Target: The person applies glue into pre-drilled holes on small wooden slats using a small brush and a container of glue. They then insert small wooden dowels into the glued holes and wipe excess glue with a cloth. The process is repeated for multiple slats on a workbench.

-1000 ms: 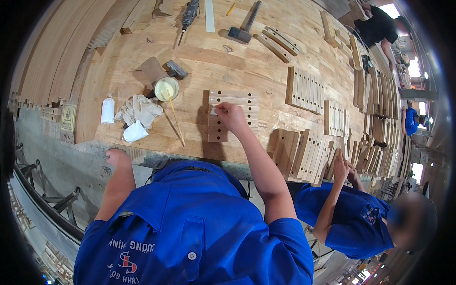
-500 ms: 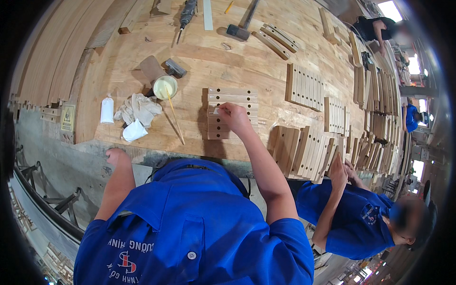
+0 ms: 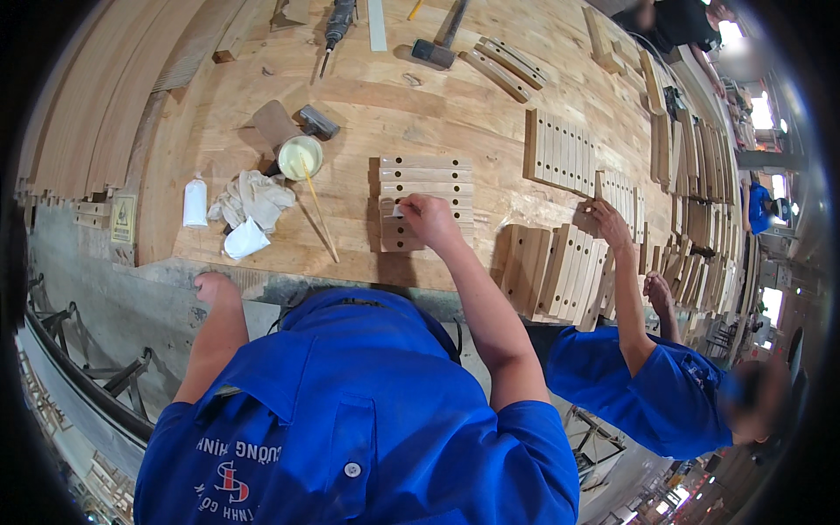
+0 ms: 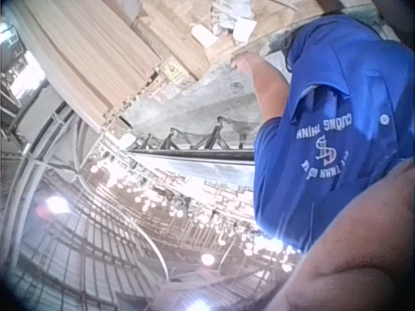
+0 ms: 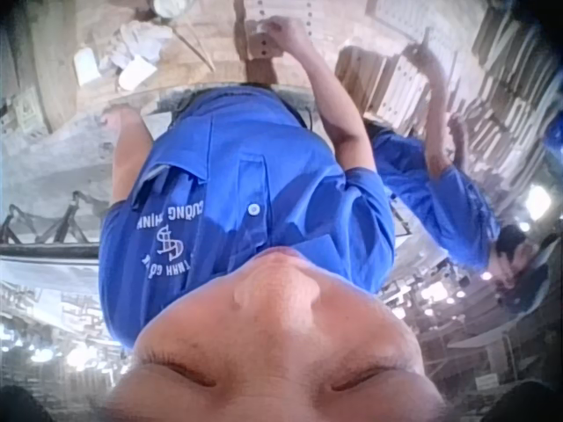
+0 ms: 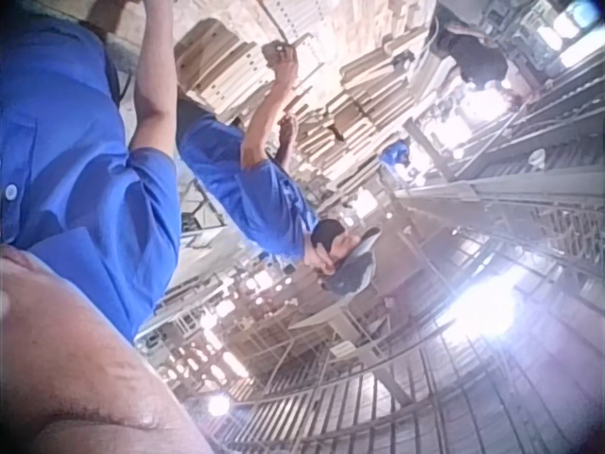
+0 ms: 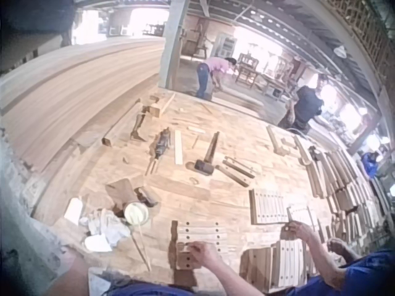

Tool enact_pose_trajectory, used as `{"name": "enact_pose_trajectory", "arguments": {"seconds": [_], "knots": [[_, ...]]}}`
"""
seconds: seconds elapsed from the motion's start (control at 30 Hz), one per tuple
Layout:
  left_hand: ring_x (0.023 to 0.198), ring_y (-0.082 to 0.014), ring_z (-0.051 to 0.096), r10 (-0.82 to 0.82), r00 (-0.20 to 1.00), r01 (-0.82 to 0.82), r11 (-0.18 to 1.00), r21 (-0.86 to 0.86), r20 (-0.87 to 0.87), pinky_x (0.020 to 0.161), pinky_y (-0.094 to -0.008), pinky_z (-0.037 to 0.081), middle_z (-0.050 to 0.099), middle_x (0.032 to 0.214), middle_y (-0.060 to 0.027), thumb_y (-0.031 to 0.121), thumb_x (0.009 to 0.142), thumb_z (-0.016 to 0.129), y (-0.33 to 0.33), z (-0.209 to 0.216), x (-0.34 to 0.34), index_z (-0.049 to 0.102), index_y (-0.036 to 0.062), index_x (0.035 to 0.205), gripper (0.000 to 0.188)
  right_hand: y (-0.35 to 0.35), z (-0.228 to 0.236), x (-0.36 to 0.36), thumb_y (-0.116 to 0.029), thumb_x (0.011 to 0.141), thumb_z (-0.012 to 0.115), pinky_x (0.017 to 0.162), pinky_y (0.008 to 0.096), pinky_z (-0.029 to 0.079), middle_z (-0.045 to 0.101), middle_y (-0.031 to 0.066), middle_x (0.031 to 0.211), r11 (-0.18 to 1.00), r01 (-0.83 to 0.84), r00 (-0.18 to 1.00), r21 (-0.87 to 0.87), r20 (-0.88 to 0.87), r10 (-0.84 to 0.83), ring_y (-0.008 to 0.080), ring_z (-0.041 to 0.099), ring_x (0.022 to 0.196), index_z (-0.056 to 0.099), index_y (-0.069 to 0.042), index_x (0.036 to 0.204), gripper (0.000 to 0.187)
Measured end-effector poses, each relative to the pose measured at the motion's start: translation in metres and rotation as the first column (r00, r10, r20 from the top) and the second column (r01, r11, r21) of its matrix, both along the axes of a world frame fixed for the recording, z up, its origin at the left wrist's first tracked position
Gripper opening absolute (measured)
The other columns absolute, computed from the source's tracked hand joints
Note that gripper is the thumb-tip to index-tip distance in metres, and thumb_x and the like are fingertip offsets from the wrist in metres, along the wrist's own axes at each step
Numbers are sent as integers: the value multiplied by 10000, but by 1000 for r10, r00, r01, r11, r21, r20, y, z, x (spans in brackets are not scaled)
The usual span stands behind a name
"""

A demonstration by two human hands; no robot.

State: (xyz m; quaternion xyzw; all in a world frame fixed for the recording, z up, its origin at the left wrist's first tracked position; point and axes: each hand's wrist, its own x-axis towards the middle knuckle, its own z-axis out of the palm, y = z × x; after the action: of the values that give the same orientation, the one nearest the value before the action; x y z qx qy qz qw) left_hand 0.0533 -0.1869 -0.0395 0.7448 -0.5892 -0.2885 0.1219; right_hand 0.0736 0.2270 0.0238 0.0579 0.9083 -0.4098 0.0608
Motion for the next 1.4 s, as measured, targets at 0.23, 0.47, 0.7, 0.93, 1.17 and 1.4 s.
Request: {"name": "enact_pose_trajectory", "arguments": {"seconds": [0.23,0.47,0.7,0.93,1.17,1.4], "knots": [[905,-387,610,31,999,-31,999,15,-10,791,-496,473,619,1004,-240,383,872,298,-4,-3,1,573,-44,1018,529,-3,16,10,-158,826,629,639,287,482,652,121,773,998,20,992,-62,129,-12,180,610,676,660,-27,953,185],[912,-390,607,16,1000,-16,1000,22,11,793,-503,471,619,1007,-235,375,876,294,0,0,-2,556,-42,1033,517,-10,7,16,-160,824,624,636,306,479,643,134,762,996,25,981,-86,191,-8,197,606,674,659,-19,928,178],[929,-400,599,-84,995,84,996,4,59,809,-506,460,607,1020,-251,359,883,282,-15,-15,5,524,-54,1054,509,0,4,22,-159,827,627,659,298,488,663,135,799,998,-53,997,22,54,51,209,623,699,660,-15,942,187],[885,-392,614,68,998,-68,997,-23,16,775,-490,487,635,983,-216,352,841,325,-5,-7,-2,631,-35,959,508,-7,17,31,-144,818,624,659,322,488,651,145,786,993,15,980,-115,199,8,242,627,715,653,-15,918,166],[909,-392,607,67,998,-67,998,18,-9,787,-486,484,626,1015,-217,354,839,321,-3,-4,-2,628,-34,984,516,-13,5,38,-129,813,611,635,329,488,648,147,781,995,-66,990,-81,115,75,245,623,681,659,-20,901,148],[892,-391,613,59,998,-59,998,6,3,783,-495,484,622,1003,-233,369,854,312,0,-3,-4,579,-45,1021,520,-4,5,42,-117,806,598,644,360,491,646,158,823,992,-125,992,31,25,124,299,626,701,657,-25,896,142]]}}
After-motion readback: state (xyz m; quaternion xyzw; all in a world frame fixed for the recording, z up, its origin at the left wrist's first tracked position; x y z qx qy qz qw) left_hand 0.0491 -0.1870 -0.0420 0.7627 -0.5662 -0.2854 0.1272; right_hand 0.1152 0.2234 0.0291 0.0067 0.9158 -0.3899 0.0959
